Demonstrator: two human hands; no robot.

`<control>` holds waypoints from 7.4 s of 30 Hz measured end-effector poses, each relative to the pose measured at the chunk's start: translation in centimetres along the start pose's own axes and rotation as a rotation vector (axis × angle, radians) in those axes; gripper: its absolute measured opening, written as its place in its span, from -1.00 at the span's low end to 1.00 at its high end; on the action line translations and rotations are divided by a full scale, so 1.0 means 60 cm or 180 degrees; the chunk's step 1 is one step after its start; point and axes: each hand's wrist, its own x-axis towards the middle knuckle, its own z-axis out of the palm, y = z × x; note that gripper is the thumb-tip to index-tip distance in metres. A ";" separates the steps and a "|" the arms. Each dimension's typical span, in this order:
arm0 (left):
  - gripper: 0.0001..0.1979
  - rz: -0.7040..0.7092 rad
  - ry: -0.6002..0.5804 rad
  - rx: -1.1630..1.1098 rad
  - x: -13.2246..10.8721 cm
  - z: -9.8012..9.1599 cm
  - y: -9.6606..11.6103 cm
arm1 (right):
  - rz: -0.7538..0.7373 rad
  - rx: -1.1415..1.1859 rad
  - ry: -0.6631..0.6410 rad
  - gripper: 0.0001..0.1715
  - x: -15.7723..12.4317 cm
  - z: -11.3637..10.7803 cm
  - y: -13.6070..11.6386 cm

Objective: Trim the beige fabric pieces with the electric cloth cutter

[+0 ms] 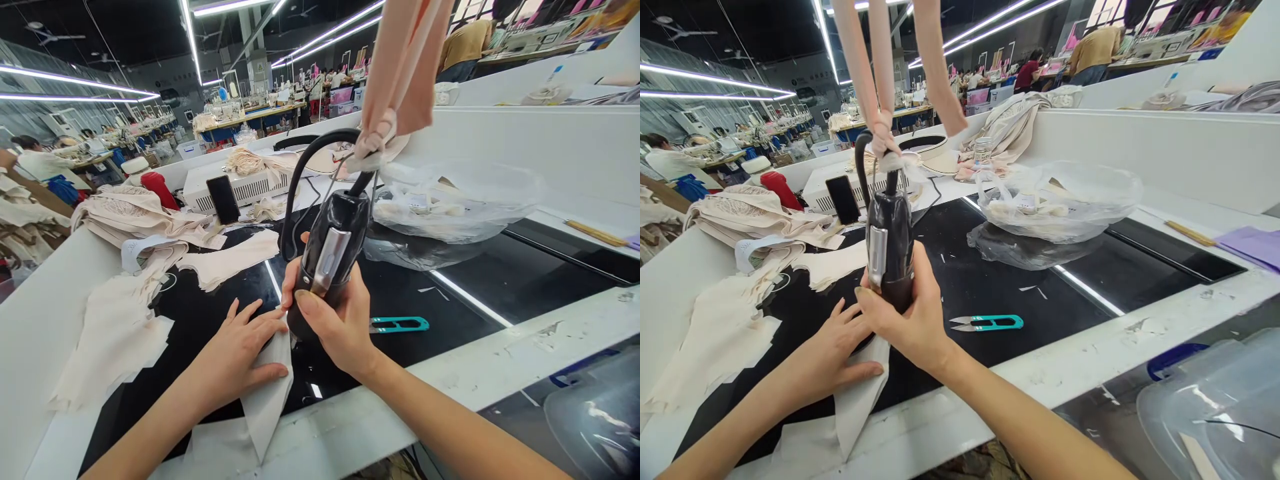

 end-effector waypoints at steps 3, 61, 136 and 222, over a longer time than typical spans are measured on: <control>-0.52 -0.0032 -0.0061 0.0028 0.000 -0.002 0.002 | 0.0028 0.0078 0.0032 -0.70 0.000 0.001 0.001; -0.45 0.0077 0.0085 -0.0032 0.001 0.001 0.000 | 0.0116 -0.0219 0.0129 -0.68 -0.015 0.004 0.004; -0.66 0.0463 0.1430 0.0264 -0.045 0.073 -0.014 | 0.0006 0.0253 -0.0432 -0.57 0.052 0.021 0.057; -0.68 0.0592 0.1115 -0.0116 -0.058 0.058 0.012 | 0.0166 -0.0005 -0.0208 -0.61 0.010 0.017 0.019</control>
